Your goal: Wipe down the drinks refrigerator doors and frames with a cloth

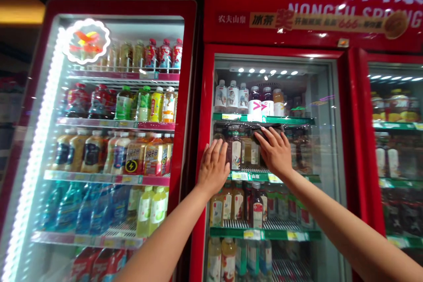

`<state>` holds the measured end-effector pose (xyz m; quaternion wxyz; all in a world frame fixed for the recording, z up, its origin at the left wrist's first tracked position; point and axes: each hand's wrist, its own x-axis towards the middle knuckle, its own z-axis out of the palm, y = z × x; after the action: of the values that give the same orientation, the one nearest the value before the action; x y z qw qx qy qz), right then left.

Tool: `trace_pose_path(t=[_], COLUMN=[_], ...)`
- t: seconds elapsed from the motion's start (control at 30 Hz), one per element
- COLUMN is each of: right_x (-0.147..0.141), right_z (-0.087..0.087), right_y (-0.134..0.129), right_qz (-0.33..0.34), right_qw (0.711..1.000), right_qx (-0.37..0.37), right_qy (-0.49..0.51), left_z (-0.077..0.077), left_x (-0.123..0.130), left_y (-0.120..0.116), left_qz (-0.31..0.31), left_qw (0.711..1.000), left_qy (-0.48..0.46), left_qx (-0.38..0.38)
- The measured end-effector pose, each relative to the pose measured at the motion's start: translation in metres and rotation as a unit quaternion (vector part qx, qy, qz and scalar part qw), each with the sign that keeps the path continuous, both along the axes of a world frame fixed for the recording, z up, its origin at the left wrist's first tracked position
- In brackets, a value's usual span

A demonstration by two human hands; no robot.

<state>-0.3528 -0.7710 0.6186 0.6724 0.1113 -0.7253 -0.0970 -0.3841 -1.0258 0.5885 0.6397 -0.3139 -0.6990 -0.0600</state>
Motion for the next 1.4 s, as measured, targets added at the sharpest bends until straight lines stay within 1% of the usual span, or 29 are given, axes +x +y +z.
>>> trace_pose_path(t=[0.03, 0.07, 0.13, 0.17, 0.23, 0.3, 0.33, 0.37, 0.4, 0.43, 0.5, 0.57, 0.6, 0.63, 0.67, 0.73, 0.8, 0.83, 0.87, 0.93, 1.0, 1.07, 1.1, 1.13, 1.2, 1.27, 1.3, 1.33, 1.4], right_x=[0.003, 0.005, 0.006, 0.006, 0.005, 0.003, 0.003, 0.004, 0.005, 0.006, 0.009, 0.01, 0.009, 0.009, 0.008, 0.006, 0.005, 0.006, 0.007, 0.01, 0.014, 0.017, 0.018, 0.018, 0.017, 0.015, 0.014, 0.014, 0.012], right_z=[-0.013, -0.024, -0.035, -0.032, -0.015, 0.006, 0.012, 0.013, 0.009, -0.001, -0.028, -0.051, -0.055, -0.054, -0.048, -0.025, -0.004, 0.0, -0.002, -0.02, -0.048, -0.068, -0.07, -0.067, -0.048, -0.026, -0.019, -0.017, -0.03], right_y=[0.006, 0.008, 0.008, 0.006, 0.004, 0.011, 0.017, 0.025, 0.032, 0.038, 0.045, 0.041, 0.037, 0.032, 0.029, 0.029, 0.04, 0.048, 0.057, 0.072, 0.078, 0.075, 0.072, 0.07, 0.07, 0.08, 0.088, 0.096, 0.11], right_qz=[-0.003, -0.005, -0.004, -0.003, -0.001, -0.004, -0.007, -0.011, -0.016, -0.023, -0.033, -0.033, -0.03, -0.028, -0.026, -0.026, -0.027, -0.027, -0.025, -0.022, -0.027, -0.042, -0.049, -0.054, -0.059, -0.064, -0.068, -0.072, -0.068], right_qw=[1.0, 1.0, 0.996, 0.993, 0.991, 0.995, 0.998, 0.999, 1.0, 0.998, 0.993, 0.996, 0.998, 0.999, 0.999, 0.998, 0.999, 0.999, 0.998, 0.995, 0.99, 0.992, 0.994, 0.996, 0.996, 0.995, 0.995, 0.993, 0.986], right_qx=[-0.006, 0.008, 0.073, 0.102, 0.116, 0.08, 0.051, 0.018, -0.021, -0.058, -0.104, -0.08, -0.049, -0.017, 0.007, 0.02, -0.003, -0.023, -0.046, -0.1, -0.132, -0.116, -0.094, -0.071, -0.043, -0.046, -0.061, -0.085, -0.153], right_qy=[0.003, -0.004, -0.04, -0.057, -0.069, -0.057, -0.045, -0.03, -0.011, 0.01, 0.041, 0.027, 0.007, -0.015, -0.032, -0.047, -0.043, -0.037, -0.025, 0.017, 0.047, 0.03, 0.007, -0.016, -0.047, -0.053, -0.046, -0.031, 0.027], left_z=[-0.002, -0.004, -0.004, -0.002, 0.004, 0.01, 0.011, 0.011, 0.009, 0.007, 0.001, -0.002, -0.002, 0.0, 0.002, 0.009, 0.013, 0.013, 0.013, 0.01, 0.007, 0.005, 0.004, 0.004, 0.004, 0.004, 0.004, 0.004, 0.003], left_x=[-0.001, -0.001, -0.002, -0.002, -0.003, -0.003, -0.003, -0.003, -0.003, -0.004, -0.006, -0.007, -0.007, -0.008, -0.008, -0.008, -0.009, -0.01, -0.011, -0.013, -0.016, -0.018, -0.019, -0.02, -0.022, -0.023, -0.024, -0.024, -0.025], left_y=[-0.001, -0.001, 0.002, 0.005, 0.017, 0.031, 0.037, 0.042, 0.046, 0.048, 0.05, 0.053, 0.057, 0.062, 0.068, 0.084, 0.101, 0.108, 0.114, 0.121, 0.124, 0.124, 0.123, 0.123, 0.122, 0.121, 0.121, 0.121, 0.122], left_qz=[-0.002, -0.003, -0.001, 0.0, 0.0, -0.003, -0.005, -0.009, -0.012, -0.016, -0.021, -0.032, -0.04, -0.049, -0.058, -0.074, -0.088, -0.095, -0.1, -0.109, -0.113, -0.114, -0.113, -0.113, -0.115, -0.122, -0.127, -0.13, -0.136], left_qw=[1.0, 1.0, 1.0, 1.0, 1.0, 1.0, 1.0, 0.999, 0.999, 0.999, 0.999, 0.998, 0.998, 0.997, 0.996, 0.995, 0.994, 0.994, 0.993, 0.992, 0.992, 0.991, 0.99, 0.99, 0.989, 0.987, 0.986, 0.985, 0.984], left_qy=[-0.001, -0.001, -0.002, -0.002, -0.001, 0.0, 0.0, -0.001, -0.001, 0.001, 0.009, 0.02, 0.025, 0.029, 0.033, 0.033, 0.022, 0.015, 0.009, 0.004, 0.01, 0.023, 0.03, 0.037, 0.05, 0.055, 0.054, 0.051, 0.046], left_qx=[0.0, -0.001, -0.007, -0.012, -0.02, -0.027, -0.031, -0.035, -0.038, -0.041, -0.043, -0.047, -0.052, -0.058, -0.062, -0.064, -0.06, -0.06, -0.059, -0.059, -0.063, -0.07, -0.073, -0.074, -0.078, -0.086, -0.092, -0.097, -0.106])
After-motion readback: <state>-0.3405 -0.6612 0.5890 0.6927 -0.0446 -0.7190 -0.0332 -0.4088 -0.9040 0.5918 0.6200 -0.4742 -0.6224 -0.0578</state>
